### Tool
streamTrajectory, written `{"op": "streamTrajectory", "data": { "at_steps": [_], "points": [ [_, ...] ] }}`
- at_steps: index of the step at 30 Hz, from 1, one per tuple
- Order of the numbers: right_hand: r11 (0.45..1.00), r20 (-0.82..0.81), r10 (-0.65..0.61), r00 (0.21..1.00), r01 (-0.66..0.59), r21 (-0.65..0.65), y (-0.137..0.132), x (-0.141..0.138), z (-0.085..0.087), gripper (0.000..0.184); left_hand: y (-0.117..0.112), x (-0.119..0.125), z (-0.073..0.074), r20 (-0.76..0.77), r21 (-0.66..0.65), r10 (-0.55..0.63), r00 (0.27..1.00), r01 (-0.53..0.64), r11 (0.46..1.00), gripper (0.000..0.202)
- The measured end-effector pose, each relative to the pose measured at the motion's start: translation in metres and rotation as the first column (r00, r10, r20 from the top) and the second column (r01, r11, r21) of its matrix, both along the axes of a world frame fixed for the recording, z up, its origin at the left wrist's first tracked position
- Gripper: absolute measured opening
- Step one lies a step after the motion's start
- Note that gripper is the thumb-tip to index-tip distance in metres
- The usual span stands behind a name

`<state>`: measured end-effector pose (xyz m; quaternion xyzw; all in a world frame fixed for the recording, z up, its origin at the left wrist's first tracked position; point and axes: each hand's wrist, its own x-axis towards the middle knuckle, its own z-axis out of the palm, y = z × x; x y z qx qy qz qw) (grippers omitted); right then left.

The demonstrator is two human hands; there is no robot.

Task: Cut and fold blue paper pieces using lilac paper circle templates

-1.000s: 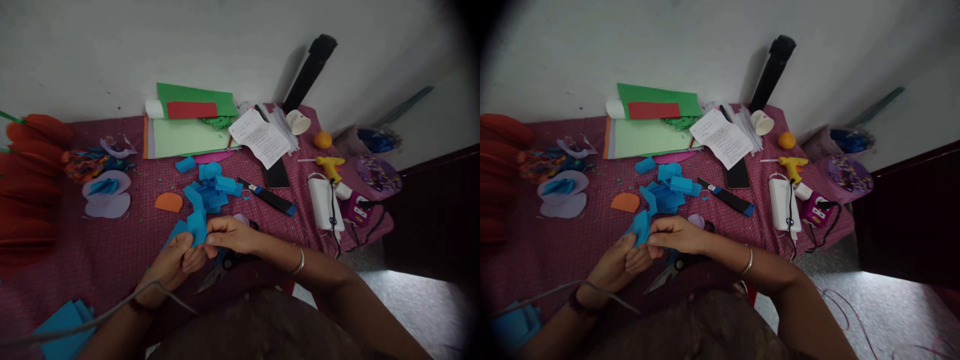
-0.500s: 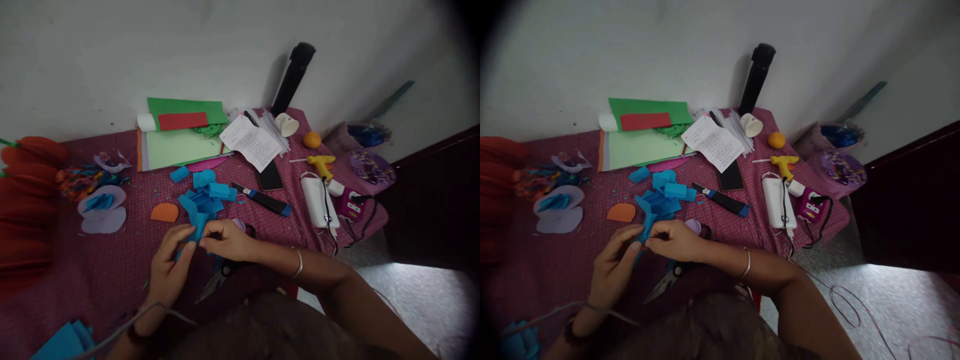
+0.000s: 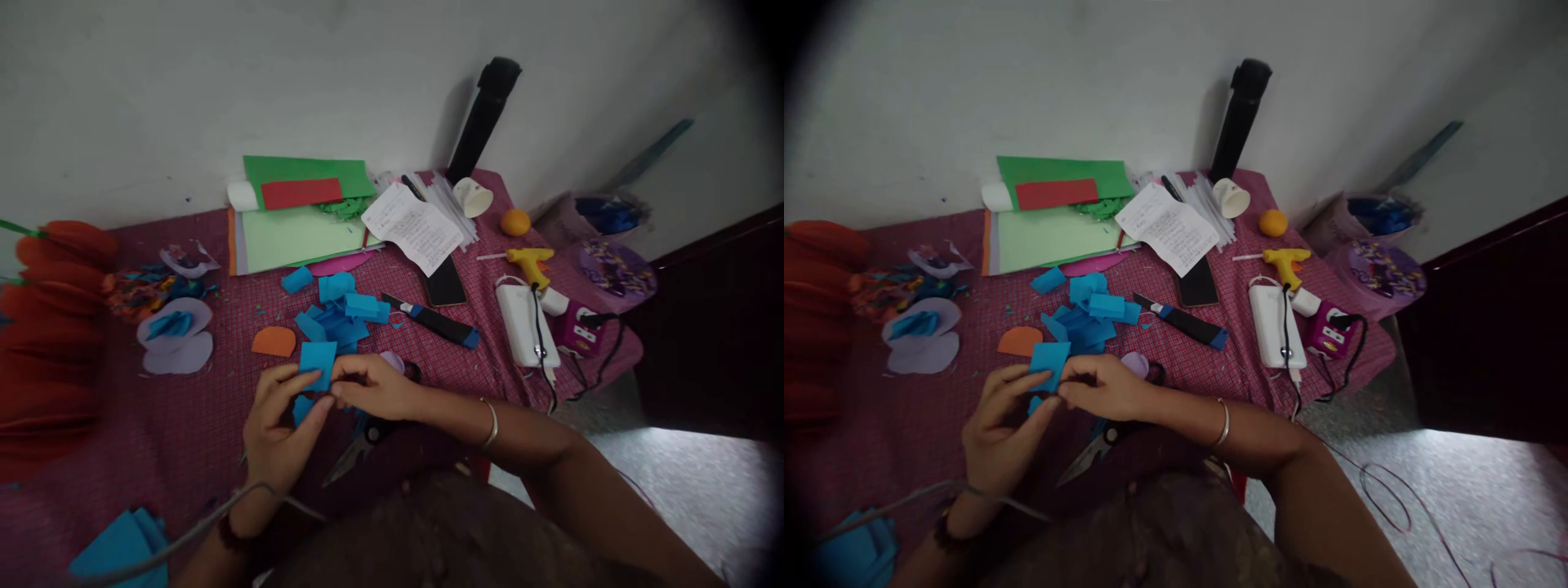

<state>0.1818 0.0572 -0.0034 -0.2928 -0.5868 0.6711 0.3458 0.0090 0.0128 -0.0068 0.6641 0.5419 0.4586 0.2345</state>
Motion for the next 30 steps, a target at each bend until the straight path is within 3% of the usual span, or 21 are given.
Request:
{"op": "streamTrajectory", "data": {
  "at_steps": [3, 6, 9, 11, 15, 22, 27, 30],
  "points": [
    [0.990, -0.085, 0.041, 0.996, -0.052, -0.132, 0.001, 0.000, 0.000, 0.027, -0.002, 0.000, 0.004, 0.065, -0.026, -0.019, 0.998, 0.021, 0.999, 0.026],
    [0.981, -0.103, 0.039, 0.994, -0.058, -0.187, 0.002, -0.001, 0.000, 0.040, -0.001, 0.003, 0.006, 0.331, -0.147, -0.021, 0.943, 0.074, 0.986, 0.019],
    [0.970, -0.123, 0.073, 0.990, -0.099, -0.223, 0.004, -0.003, 0.001, 0.045, 0.003, 0.007, 0.003, 0.695, -0.284, 0.062, 0.716, 0.193, 0.939, 0.013],
    [0.963, -0.126, 0.087, 0.988, -0.116, -0.245, 0.004, -0.003, 0.001, 0.046, 0.005, 0.009, 0.002, 0.805, -0.357, 0.147, 0.575, 0.270, 0.894, 0.011],
    [0.955, -0.127, 0.092, 0.988, -0.124, -0.268, 0.005, -0.002, 0.000, 0.044, 0.009, 0.013, 0.006, 0.841, -0.457, 0.267, 0.471, 0.353, 0.817, 0.013],
    [0.963, -0.097, 0.054, 0.994, -0.078, -0.259, 0.003, -0.004, -0.006, 0.030, 0.009, 0.013, 0.006, 0.848, -0.467, 0.268, 0.458, 0.406, 0.785, 0.018],
    [0.969, -0.069, -0.024, 0.997, 0.006, -0.246, 0.003, -0.006, -0.010, 0.016, 0.007, 0.014, 0.003, 0.819, -0.397, 0.131, 0.558, 0.387, 0.832, 0.026],
    [0.974, -0.076, -0.028, 0.997, 0.010, -0.227, 0.002, -0.007, -0.010, 0.011, 0.005, 0.014, 0.001, 0.771, -0.416, 0.134, 0.622, 0.332, 0.847, 0.028]
  ]
}}
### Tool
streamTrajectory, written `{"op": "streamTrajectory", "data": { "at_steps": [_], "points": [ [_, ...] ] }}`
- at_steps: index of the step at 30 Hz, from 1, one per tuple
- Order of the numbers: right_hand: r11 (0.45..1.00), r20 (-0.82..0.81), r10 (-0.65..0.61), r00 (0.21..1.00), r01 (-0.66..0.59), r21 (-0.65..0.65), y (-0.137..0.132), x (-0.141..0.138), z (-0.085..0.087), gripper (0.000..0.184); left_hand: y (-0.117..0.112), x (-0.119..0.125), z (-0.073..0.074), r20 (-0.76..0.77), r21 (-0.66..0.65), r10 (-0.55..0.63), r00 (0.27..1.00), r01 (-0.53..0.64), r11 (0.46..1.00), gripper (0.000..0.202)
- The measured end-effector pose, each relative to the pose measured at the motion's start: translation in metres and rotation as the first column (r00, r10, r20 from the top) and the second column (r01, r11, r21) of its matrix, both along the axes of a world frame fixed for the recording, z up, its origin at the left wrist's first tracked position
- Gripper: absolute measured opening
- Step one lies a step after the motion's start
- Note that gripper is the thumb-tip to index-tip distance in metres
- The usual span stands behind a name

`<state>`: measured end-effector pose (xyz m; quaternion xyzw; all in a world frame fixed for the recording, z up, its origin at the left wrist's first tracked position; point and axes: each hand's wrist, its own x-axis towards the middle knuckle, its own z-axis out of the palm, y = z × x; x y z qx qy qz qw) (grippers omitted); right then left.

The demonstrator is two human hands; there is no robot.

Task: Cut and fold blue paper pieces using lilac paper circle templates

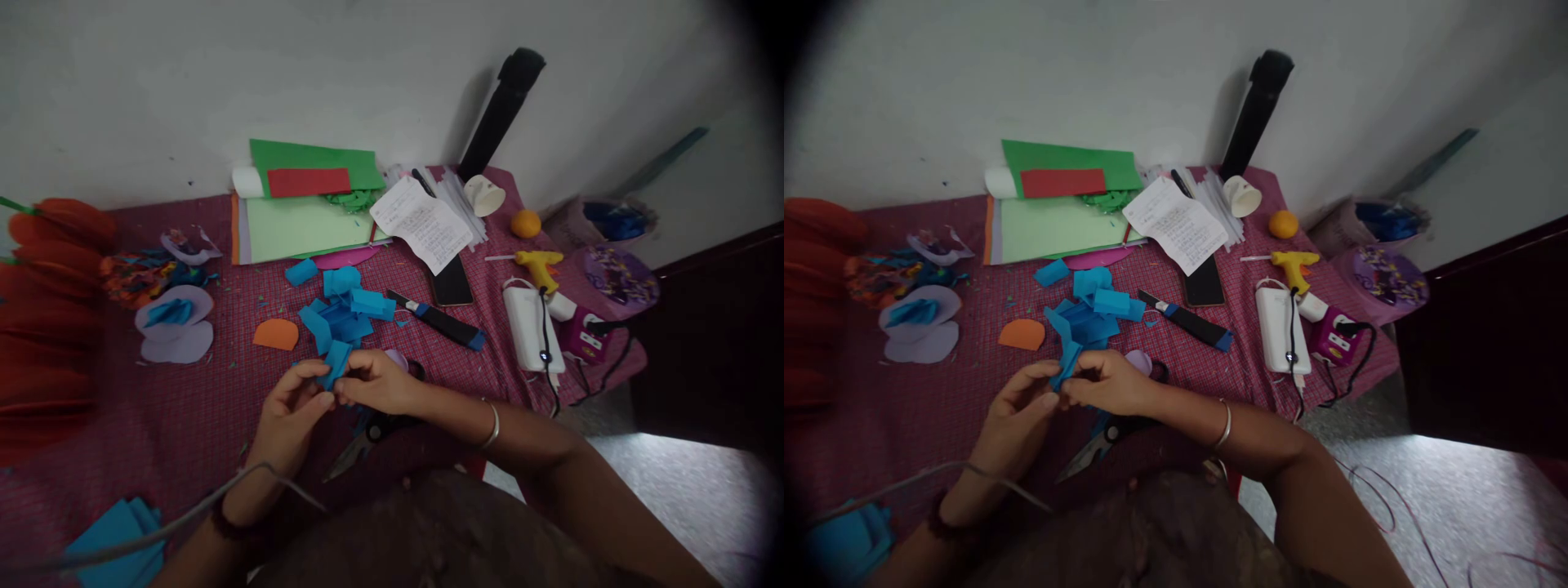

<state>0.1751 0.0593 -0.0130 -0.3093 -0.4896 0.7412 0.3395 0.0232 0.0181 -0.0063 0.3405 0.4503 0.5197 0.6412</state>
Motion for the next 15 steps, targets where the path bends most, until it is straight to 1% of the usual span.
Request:
{"op": "streamTrajectory", "data": {
  "at_steps": [4, 8, 10, 12, 15],
  "points": [
    [1.000, 0.009, -0.003, 1.000, 0.002, 0.016, -0.0005, -0.0005, -0.0011, 0.011, -0.0013, 0.0003, -0.0014, -0.048, -0.009, 0.037, 0.998, -0.038, 0.999, 0.027],
    [0.999, -0.015, -0.004, 1.000, 0.005, 0.038, 0.0001, -0.0010, -0.0026, 0.013, -0.0012, 0.0009, 0.0001, -0.004, -0.039, 0.028, 1.000, -0.028, 0.999, 0.021],
    [0.999, -0.025, 0.000, 1.000, 0.002, 0.050, 0.0001, -0.0009, -0.0021, 0.013, -0.0005, 0.0004, 0.0000, -0.025, -0.049, 0.019, 0.999, -0.021, 0.999, 0.016],
    [0.997, -0.009, 0.000, 1.000, 0.001, 0.072, -0.0003, -0.0003, -0.0006, 0.014, 0.0004, -0.0012, -0.0009, -0.135, -0.004, 0.029, 0.990, -0.029, 1.000, 0.012],
    [0.993, 0.043, 0.007, 0.999, -0.012, 0.117, -0.0009, 0.0020, 0.0030, 0.018, 0.0009, -0.0052, -0.0017, -0.374, 0.153, 0.085, 0.923, -0.029, 0.988, 0.008]
  ]
}}
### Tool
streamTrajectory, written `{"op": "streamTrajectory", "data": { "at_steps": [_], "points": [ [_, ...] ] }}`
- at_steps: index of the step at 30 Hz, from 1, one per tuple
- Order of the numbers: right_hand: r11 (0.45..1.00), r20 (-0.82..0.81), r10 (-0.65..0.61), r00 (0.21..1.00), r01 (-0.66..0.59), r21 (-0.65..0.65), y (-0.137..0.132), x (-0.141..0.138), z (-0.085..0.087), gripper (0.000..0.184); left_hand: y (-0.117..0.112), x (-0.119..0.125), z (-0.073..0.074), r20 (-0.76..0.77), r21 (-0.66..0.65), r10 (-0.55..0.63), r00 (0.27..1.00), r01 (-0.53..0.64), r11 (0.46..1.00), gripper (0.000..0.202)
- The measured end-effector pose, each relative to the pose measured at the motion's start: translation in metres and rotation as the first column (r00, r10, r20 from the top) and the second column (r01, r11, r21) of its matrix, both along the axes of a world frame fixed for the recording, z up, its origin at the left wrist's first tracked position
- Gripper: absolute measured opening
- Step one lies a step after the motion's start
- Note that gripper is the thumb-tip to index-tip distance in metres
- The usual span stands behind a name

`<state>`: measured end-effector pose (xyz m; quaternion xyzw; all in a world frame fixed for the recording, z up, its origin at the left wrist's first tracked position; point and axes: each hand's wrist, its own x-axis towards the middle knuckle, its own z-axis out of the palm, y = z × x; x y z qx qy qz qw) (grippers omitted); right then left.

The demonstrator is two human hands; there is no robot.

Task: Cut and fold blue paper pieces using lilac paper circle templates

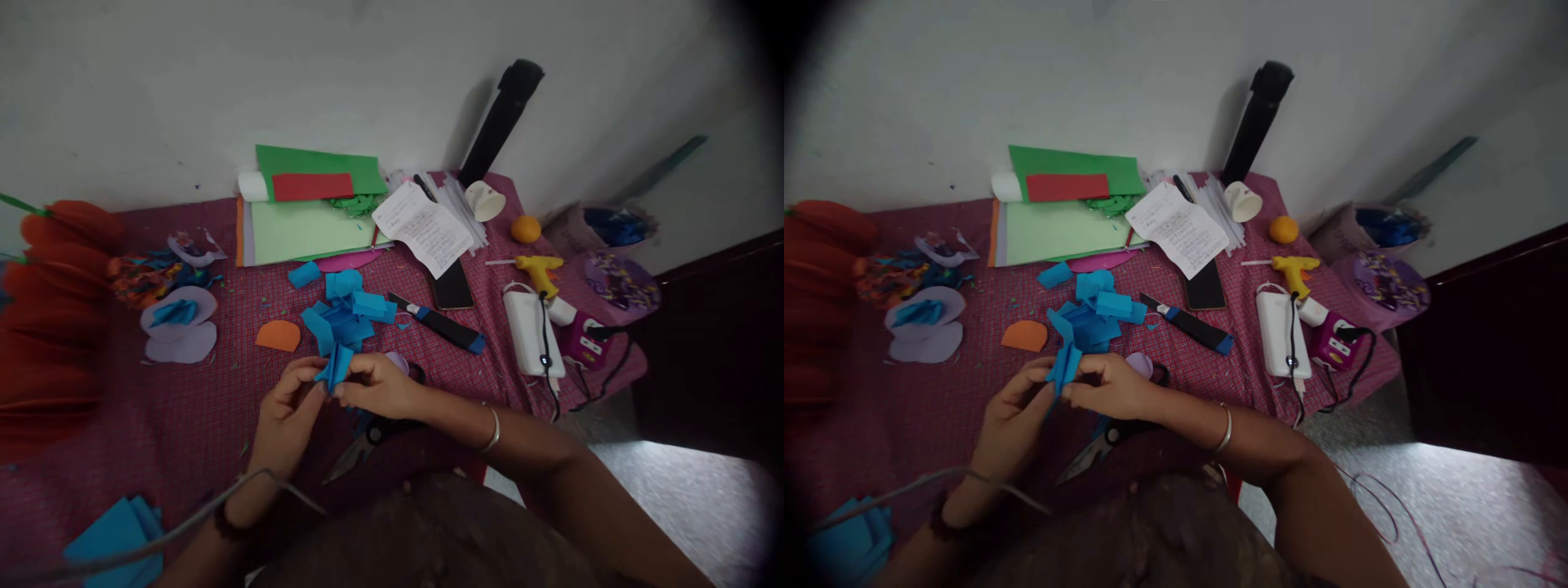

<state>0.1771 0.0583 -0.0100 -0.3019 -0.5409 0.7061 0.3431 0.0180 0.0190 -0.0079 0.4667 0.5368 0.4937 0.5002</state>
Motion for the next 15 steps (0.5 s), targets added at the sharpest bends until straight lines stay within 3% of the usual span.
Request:
{"op": "streamTrajectory", "data": {
  "at_steps": [2, 8, 10, 13, 15],
  "points": [
    [1.000, 0.019, 0.012, 1.000, -0.012, 0.010, 0.001, 0.002, 0.002, 0.018, -0.001, -0.003, 0.000, -0.082, 0.048, 0.028, 0.996, -0.024, 0.999, 0.005],
    [0.994, 0.038, -0.103, 0.994, 0.105, -0.038, 0.006, 0.001, -0.004, 0.013, -0.004, -0.005, 0.003, 0.003, -0.032, 0.085, 0.996, -0.085, 0.996, 0.008],
    [0.983, 0.030, -0.181, 0.983, 0.181, -0.020, 0.006, 0.000, -0.007, 0.026, -0.005, -0.003, 0.005, -0.056, -0.005, 0.051, 0.997, -0.052, 0.999, 0.008],
    [0.948, 0.127, -0.311, 0.942, 0.298, 0.112, 0.004, 0.000, -0.008, 0.054, -0.005, 0.002, 0.008, -0.151, 0.042, 0.014, 0.988, -0.008, 0.999, 0.010],
    [0.915, 0.194, -0.375, 0.906, 0.328, 0.235, 0.002, 0.003, -0.004, 0.054, -0.005, 0.005, 0.009, -0.170, 0.060, 0.024, 0.985, -0.014, 0.998, 0.011]
  ]
}}
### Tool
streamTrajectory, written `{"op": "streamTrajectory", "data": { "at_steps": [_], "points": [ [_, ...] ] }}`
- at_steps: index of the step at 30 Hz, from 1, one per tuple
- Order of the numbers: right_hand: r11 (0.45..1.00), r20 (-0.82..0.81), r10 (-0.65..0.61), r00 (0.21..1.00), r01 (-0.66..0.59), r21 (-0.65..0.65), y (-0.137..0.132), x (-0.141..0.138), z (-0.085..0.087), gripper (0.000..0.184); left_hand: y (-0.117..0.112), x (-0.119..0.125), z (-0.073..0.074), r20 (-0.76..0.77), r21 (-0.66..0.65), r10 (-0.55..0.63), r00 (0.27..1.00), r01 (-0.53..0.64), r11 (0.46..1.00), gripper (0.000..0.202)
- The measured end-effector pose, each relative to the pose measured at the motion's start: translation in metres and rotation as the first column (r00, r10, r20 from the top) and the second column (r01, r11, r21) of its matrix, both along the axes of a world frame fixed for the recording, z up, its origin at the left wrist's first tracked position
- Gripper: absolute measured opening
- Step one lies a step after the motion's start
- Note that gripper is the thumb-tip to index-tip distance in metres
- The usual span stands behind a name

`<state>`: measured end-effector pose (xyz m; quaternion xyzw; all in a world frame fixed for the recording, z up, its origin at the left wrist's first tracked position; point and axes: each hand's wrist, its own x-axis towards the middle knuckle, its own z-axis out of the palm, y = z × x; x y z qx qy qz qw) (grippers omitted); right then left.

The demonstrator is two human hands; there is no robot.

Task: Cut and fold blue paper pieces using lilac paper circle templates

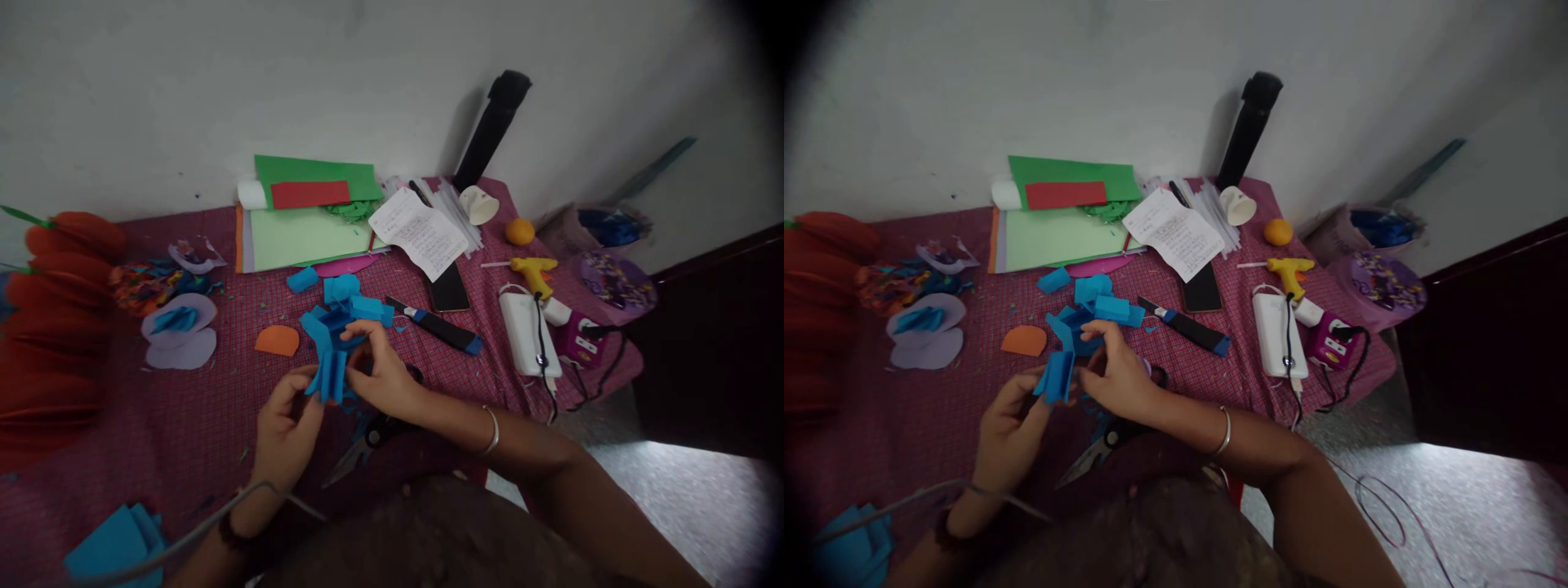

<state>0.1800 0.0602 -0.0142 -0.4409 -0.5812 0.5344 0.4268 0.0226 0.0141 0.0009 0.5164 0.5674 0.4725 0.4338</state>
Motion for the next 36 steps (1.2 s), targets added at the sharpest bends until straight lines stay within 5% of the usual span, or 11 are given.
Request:
{"op": "streamTrajectory", "data": {
  "at_steps": [4, 7, 11, 15, 17, 20, 23, 26, 28, 32, 36],
  "points": [
    [0.957, 0.045, -0.026, 0.999, 0.012, 0.291, -0.001, 0.009, 0.016, 0.028, 0.002, -0.001, 0.001, -0.039, 0.040, 0.041, 0.998, -0.039, 0.998, 0.013],
    [0.902, 0.093, 0.062, 0.994, -0.096, 0.422, 0.000, 0.014, 0.026, 0.012, 0.002, -0.004, 0.001, -0.103, 0.088, 0.083, 0.991, -0.074, 0.993, 0.011],
    [0.908, 0.186, 0.150, 0.971, -0.209, 0.362, -0.002, 0.011, 0.026, 0.011, -0.001, -0.005, -0.004, -0.247, 0.219, 0.102, 0.964, -0.047, 0.975, 0.009],
    [0.956, 0.127, 0.126, 0.984, -0.155, 0.248, 0.003, 0.008, 0.021, 0.014, -0.003, -0.006, -0.005, -0.357, 0.340, 0.069, 0.931, 0.061, 0.938, 0.012],
    [0.973, 0.049, 0.036, 0.998, -0.046, 0.225, 0.012, 0.012, 0.022, 0.016, -0.001, -0.008, -0.004, -0.275, 0.316, 0.148, 0.950, -0.056, 0.947, 0.011],
    [0.950, 0.010, -0.182, 0.983, 0.173, 0.260, 0.032, 0.024, 0.025, 0.015, 0.006, -0.013, 0.001, 0.024, 0.073, 0.235, 0.972, -0.236, 0.969, 0.014],
    [0.911, 0.166, -0.230, 0.959, 0.152, 0.384, 0.046, 0.036, 0.029, 0.013, 0.011, -0.013, 0.005, 0.379, -0.166, 0.181, 0.907, -0.126, 0.978, 0.018],
    [0.858, 0.316, -0.234, 0.919, 0.043, 0.511, 0.042, 0.039, 0.037, 0.043, 0.012, -0.010, 0.009, 0.527, -0.238, 0.127, 0.840, 0.003, 0.971, 0.021],
    [0.854, 0.318, -0.140, 0.938, -0.048, 0.519, 0.031, 0.037, 0.042, 0.048, 0.011, -0.008, 0.010, 0.547, -0.263, 0.114, 0.829, 0.041, 0.964, 0.023],
    [0.890, 0.215, 0.247, 0.945, -0.309, 0.334, 0.010, 0.025, 0.042, 0.056, 0.008, -0.005, 0.012, 0.541, -0.282, 0.095, 0.835, 0.074, 0.957, 0.026],
    [0.961, 0.063, 0.208, 0.976, -0.216, 0.171, 0.004, 0.014, 0.028, 0.034, 0.006, -0.005, 0.013, 0.524, -0.245, 0.020, 0.852, 0.129, 0.961, 0.023]
  ]
}}
